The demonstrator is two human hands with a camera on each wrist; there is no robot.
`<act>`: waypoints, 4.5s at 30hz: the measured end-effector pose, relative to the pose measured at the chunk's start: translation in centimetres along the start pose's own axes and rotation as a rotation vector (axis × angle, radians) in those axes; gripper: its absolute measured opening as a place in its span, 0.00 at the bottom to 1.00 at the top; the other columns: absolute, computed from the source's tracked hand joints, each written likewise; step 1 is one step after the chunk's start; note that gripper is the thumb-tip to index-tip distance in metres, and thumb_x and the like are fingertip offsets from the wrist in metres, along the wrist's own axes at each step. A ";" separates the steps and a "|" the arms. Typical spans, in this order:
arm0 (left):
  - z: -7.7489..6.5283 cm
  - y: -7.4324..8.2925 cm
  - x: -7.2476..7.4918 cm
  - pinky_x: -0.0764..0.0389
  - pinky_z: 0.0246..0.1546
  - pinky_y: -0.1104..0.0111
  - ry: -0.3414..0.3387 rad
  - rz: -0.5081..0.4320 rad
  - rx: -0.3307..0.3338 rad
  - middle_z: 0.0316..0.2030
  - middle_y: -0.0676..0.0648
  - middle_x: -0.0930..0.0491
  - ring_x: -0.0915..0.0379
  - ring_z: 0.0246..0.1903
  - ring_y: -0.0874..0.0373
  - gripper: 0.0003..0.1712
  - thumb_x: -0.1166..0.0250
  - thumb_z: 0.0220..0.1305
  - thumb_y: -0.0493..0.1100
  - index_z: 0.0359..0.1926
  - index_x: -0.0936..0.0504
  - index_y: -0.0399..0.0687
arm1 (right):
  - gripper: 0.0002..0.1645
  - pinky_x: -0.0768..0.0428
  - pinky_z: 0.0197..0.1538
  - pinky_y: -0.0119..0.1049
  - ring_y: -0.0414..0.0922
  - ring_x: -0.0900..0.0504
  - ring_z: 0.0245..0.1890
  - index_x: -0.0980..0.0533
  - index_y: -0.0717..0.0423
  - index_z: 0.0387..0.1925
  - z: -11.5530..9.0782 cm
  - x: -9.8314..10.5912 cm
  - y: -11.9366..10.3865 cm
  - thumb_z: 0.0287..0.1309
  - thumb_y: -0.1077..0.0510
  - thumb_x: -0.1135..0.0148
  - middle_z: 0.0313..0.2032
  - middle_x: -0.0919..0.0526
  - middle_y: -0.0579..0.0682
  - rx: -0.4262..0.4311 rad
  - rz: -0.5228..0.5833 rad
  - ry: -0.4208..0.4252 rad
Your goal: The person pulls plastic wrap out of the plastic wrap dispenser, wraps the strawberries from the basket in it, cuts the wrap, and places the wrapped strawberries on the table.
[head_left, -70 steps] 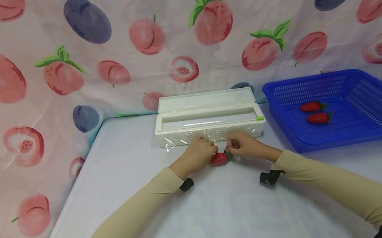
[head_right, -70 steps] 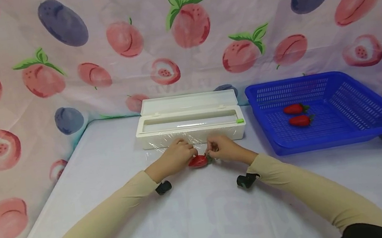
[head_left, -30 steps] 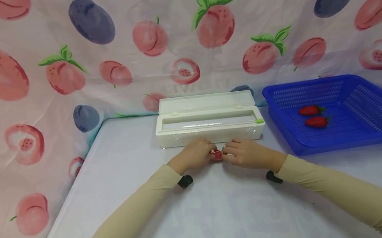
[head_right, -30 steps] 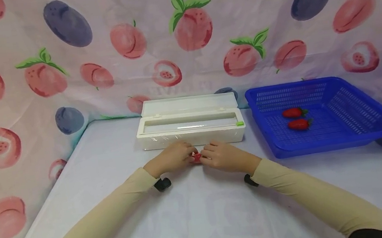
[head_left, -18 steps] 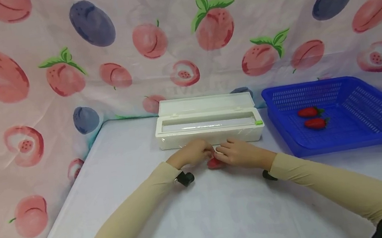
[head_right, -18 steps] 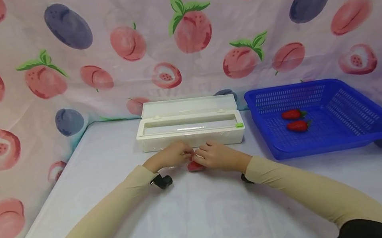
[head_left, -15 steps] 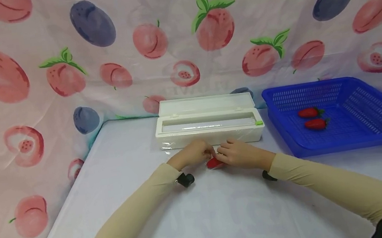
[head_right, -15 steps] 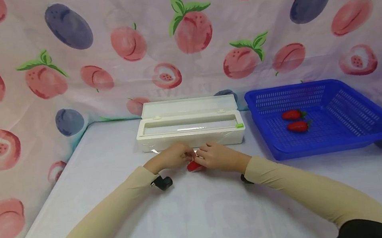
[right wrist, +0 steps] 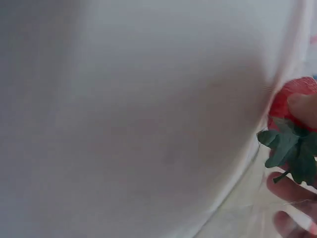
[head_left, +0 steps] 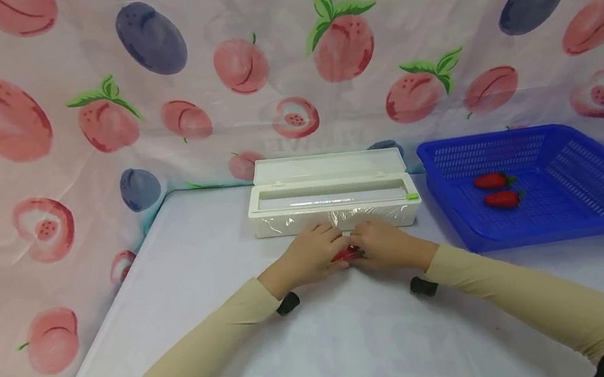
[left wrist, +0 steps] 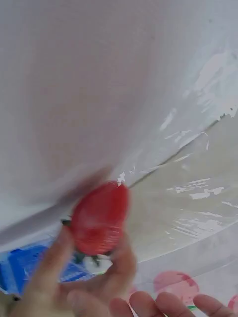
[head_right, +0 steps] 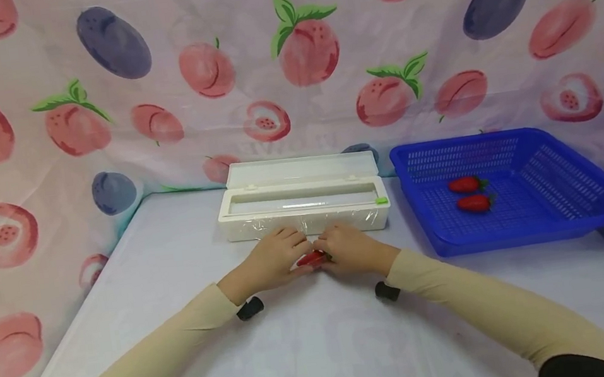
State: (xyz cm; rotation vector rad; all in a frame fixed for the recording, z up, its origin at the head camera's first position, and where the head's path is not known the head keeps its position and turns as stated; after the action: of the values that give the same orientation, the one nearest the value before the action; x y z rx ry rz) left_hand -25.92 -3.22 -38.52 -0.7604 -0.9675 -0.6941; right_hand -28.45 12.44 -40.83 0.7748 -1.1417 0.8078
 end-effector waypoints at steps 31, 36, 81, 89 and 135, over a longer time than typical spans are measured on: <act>1.4 -1.1 -1.7 0.27 0.52 0.65 -0.002 0.053 0.046 0.32 0.56 0.20 0.24 0.40 0.60 0.06 0.34 0.54 0.41 0.32 0.13 0.58 | 0.16 0.21 0.45 0.40 0.42 0.20 0.39 0.20 0.62 0.41 0.5 0.1 2.1 0.52 0.56 0.33 0.37 0.15 0.50 -0.259 0.504 -0.198; 1.0 -0.6 -1.7 0.29 0.54 0.64 -0.064 0.084 0.045 0.36 0.56 0.19 0.25 0.43 0.58 0.09 0.34 0.55 0.50 0.35 0.15 0.55 | 0.15 0.22 0.43 0.37 0.40 0.21 0.37 0.20 0.61 0.40 0.3 0.1 2.2 0.53 0.56 0.33 0.36 0.16 0.49 -0.284 0.547 -0.199; -0.3 0.0 -1.3 0.27 0.48 0.63 -0.028 0.035 0.296 0.41 0.49 0.18 0.22 0.42 0.55 0.24 0.37 0.59 0.55 0.51 0.24 0.48 | 0.27 0.19 0.45 0.40 0.47 0.19 0.39 0.24 0.60 0.42 -0.5 2.3 -0.4 0.39 0.54 0.25 0.37 0.17 0.52 -0.243 0.127 0.183; -0.6 -0.2 -0.9 0.27 0.46 0.63 0.016 0.035 0.345 0.38 0.49 0.20 0.21 0.41 0.54 0.24 0.32 0.53 0.56 0.46 0.24 0.48 | 0.28 0.20 0.38 0.36 0.42 0.22 0.34 0.25 0.60 0.42 -0.5 2.0 -0.4 0.37 0.54 0.24 0.34 0.20 0.49 -0.291 0.167 0.147; -0.4 -2.8 -0.7 0.22 0.43 0.65 -0.157 -0.473 0.457 0.36 0.50 0.15 0.19 0.38 0.57 0.15 0.40 0.59 0.36 0.48 0.23 0.46 | 0.29 0.23 0.44 0.42 0.47 0.21 0.38 0.25 0.59 0.42 -0.9 2.5 -0.6 0.38 0.52 0.23 0.36 0.19 0.51 -0.228 0.061 0.218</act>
State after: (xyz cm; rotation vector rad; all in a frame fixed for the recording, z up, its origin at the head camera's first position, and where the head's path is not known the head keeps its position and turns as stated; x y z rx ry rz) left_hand -28.29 -4.96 -38.56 -0.1800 -1.4109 -0.7856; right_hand -26.96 13.25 -38.74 0.4535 -1.0431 0.7765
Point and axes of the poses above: each hand's wrist, its own z-axis towards the middle knuckle, its own x-axis out of the back of the hand, y = z × x, the point moved 3 cm from there along z, towards the middle knuckle
